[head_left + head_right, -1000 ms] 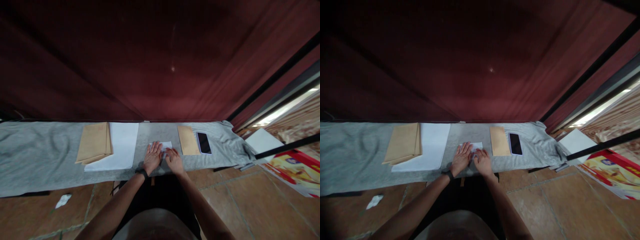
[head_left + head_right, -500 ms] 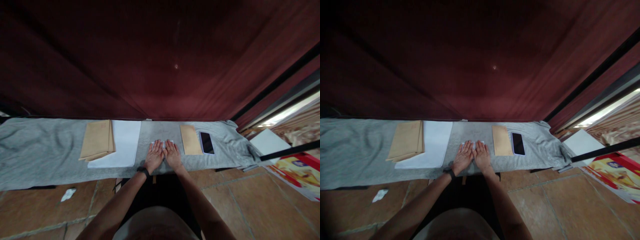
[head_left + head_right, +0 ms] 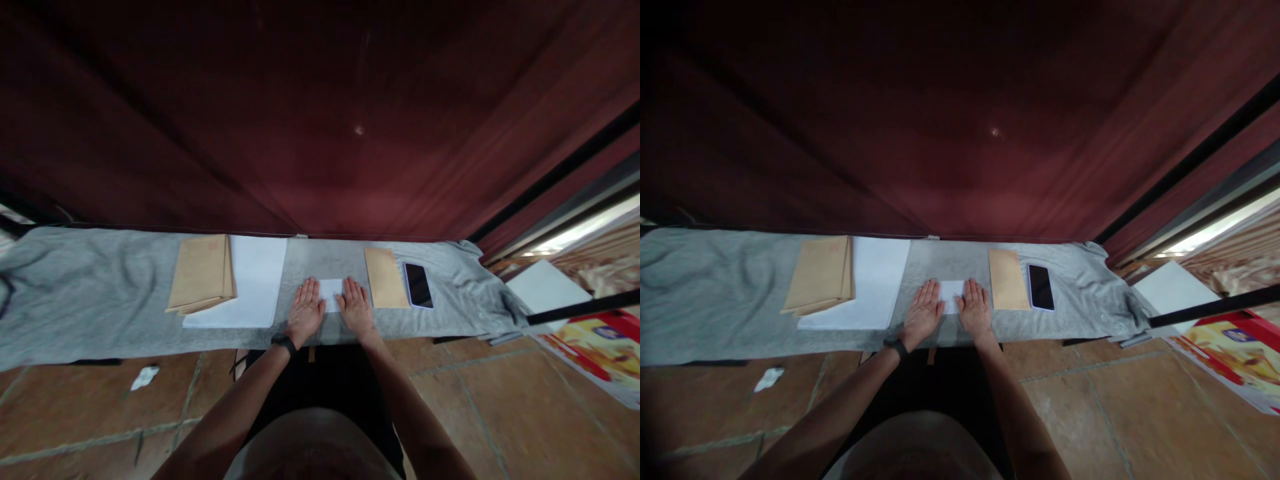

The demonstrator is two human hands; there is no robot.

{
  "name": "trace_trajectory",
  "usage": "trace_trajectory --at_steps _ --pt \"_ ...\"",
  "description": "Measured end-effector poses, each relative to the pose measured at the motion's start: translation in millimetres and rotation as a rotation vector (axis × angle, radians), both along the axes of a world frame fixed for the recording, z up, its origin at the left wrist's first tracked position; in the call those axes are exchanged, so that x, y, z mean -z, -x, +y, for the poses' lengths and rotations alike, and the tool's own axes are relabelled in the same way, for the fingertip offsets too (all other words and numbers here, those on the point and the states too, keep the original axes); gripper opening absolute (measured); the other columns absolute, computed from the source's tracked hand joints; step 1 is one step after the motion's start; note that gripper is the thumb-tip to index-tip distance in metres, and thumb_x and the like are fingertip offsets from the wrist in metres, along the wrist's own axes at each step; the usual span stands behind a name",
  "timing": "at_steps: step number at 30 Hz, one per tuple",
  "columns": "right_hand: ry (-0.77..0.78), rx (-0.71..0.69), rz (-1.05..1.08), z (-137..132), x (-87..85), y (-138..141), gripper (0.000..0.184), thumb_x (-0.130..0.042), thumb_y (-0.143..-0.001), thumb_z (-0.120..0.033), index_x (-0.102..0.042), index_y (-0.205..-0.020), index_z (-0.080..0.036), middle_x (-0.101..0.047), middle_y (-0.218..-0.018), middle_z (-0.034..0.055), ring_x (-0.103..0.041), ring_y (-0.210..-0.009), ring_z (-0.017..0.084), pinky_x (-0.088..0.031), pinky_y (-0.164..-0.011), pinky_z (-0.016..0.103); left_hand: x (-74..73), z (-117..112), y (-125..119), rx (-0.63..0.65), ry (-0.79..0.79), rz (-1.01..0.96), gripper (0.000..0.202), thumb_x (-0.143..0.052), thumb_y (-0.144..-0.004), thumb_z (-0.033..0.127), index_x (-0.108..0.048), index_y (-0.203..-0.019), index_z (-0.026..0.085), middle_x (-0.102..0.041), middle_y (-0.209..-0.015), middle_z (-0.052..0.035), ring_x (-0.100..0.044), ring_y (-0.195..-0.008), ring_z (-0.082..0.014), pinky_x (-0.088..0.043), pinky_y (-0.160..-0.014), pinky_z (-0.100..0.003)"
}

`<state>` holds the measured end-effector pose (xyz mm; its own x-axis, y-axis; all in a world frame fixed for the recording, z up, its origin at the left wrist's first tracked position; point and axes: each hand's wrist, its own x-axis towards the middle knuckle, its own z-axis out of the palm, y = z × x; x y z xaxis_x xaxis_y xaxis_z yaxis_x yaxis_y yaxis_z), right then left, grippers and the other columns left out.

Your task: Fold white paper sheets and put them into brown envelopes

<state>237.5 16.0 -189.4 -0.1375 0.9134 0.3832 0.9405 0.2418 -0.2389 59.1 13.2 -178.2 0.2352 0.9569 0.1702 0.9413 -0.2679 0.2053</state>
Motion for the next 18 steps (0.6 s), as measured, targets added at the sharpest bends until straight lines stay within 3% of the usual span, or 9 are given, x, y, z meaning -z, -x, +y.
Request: trace_trajectory --at_steps 12,18 --pt "0.004 0.006 0.004 -1.4 2.0 -5.5 0.057 -0.033 -0.106 -0.042 -0.041 -0.151 -0.009 -0.047 -0.152 0.0205 -0.043 -0.142 0.031 -0.031 -0.115 0.053 -8.8 -14.0 14.5 -0.027 0.026 0.016 0.062 -0.03 -0.103 0.04 -0.033 -0.155 0.006 -0.032 -0.161 -0.0162 -0.024 -0.153 -0.0278 -0.021 -0.124 -0.049" --pt "0.027 0.012 -0.005 -1.0 -2.0 -5.2 0.056 -0.035 -0.105 -0.039 -0.042 -0.15 -0.007 -0.047 -0.152 0.0209 -0.042 -0.143 0.031 -0.031 -0.116 0.053 -11.0 -27.3 12.6 0.073 -0.023 0.016 0.059 -0.035 -0.102 0.04 -0.035 -0.155 0.015 -0.035 -0.161 -0.0111 -0.025 -0.152 -0.0249 -0.02 -0.125 -0.047"
